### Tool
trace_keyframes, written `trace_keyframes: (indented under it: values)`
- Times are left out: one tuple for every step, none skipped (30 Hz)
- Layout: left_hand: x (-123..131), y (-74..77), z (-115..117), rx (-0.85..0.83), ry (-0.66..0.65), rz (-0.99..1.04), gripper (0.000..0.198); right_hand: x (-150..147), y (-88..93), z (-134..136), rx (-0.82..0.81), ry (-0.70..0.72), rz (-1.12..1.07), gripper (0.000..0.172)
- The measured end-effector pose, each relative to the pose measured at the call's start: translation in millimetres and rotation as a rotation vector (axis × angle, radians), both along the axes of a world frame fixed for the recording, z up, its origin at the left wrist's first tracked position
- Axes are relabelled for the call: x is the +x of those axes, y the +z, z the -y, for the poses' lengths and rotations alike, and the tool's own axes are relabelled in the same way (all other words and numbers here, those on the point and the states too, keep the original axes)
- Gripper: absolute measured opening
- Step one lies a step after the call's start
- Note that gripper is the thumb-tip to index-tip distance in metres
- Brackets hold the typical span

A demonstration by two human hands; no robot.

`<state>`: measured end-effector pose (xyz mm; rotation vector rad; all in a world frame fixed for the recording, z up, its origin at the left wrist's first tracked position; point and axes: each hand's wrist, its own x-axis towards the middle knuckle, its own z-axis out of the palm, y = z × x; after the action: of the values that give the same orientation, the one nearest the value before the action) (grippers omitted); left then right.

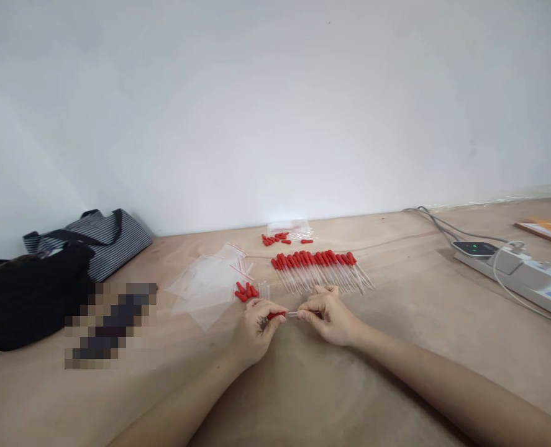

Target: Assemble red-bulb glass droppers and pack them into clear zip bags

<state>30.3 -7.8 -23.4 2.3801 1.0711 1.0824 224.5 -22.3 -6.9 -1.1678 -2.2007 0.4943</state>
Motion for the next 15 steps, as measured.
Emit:
trace_keyframes:
  values:
    - [0.2, -0.2, 0.4, 0.016, 0.005, -0.017, 0.013, -0.5, 0.4, 0.9, 0.045, -0.007, 0.017, 0.033]
    - [0.4, -0.3, 0.8, 0.032, 0.011, -0.035, 0.013, -0.9, 0.7, 1.6, 0.087, -0.012, 0.032, 0.032]
    - [0.8, -0.2, 1.4, 0.049, 0.016, -0.05, 0.013, -1.2, 0.9, 2.1, 0.118, -0.014, 0.043, 0.031]
    - [1.2, 0.0, 2.0, 0.066, 0.021, -0.06, 0.013, -1.3, 1.0, 2.2, 0.135, -0.013, 0.049, 0.03]
    - [1.6, 0.3, 2.6, 0.082, 0.023, -0.064, 0.013, -1.3, 1.0, 2.0, 0.134, -0.009, 0.052, 0.029]
    - [2.0, 0.7, 3.3, 0.099, 0.023, -0.062, 0.013, -1.3, 0.9, 1.5, 0.116, -0.004, 0.055, 0.029]
    - [2.2, 1.1, 3.9, 0.113, 0.018, -0.061, 0.013, -1.3, 0.7, 0.7, 0.086, 0.006, 0.058, 0.029]
    - [2.4, 1.5, 4.6, 0.121, 0.01, -0.062, 0.012, -1.4, 0.5, -0.2, 0.049, 0.018, 0.061, 0.029]
    - [2.4, 1.7, 5.1, 0.126, 0.0, -0.063, 0.012, -1.5, 0.3, -1.0, 0.009, 0.031, 0.064, 0.029]
    - [2.4, 1.7, 5.6, 0.129, -0.011, -0.064, 0.011, -1.8, 0.0, -1.8, -0.031, 0.043, 0.065, 0.029]
    - [2.3, 1.6, 5.9, 0.13, -0.021, -0.065, 0.011, -2.3, -0.3, -2.5, -0.067, 0.053, 0.064, 0.029]
    - [2.1, 1.3, 6.1, 0.131, -0.03, -0.065, 0.01, -3.0, -0.7, -3.0, -0.096, 0.059, 0.061, 0.029]
    - [1.9, 0.8, 6.1, 0.132, -0.036, -0.064, 0.009, -3.7, -1.3, -3.4, -0.12, 0.061, 0.055, 0.029]
    - [1.7, 0.3, 6.0, 0.133, -0.041, -0.063, 0.009, -4.6, -2.1, -3.7, -0.14, 0.06, 0.048, 0.03]
    - [1.6, -0.2, 5.8, 0.132, -0.044, -0.063, 0.009, -5.4, -3.1, -3.9, -0.157, 0.055, 0.04, 0.031]
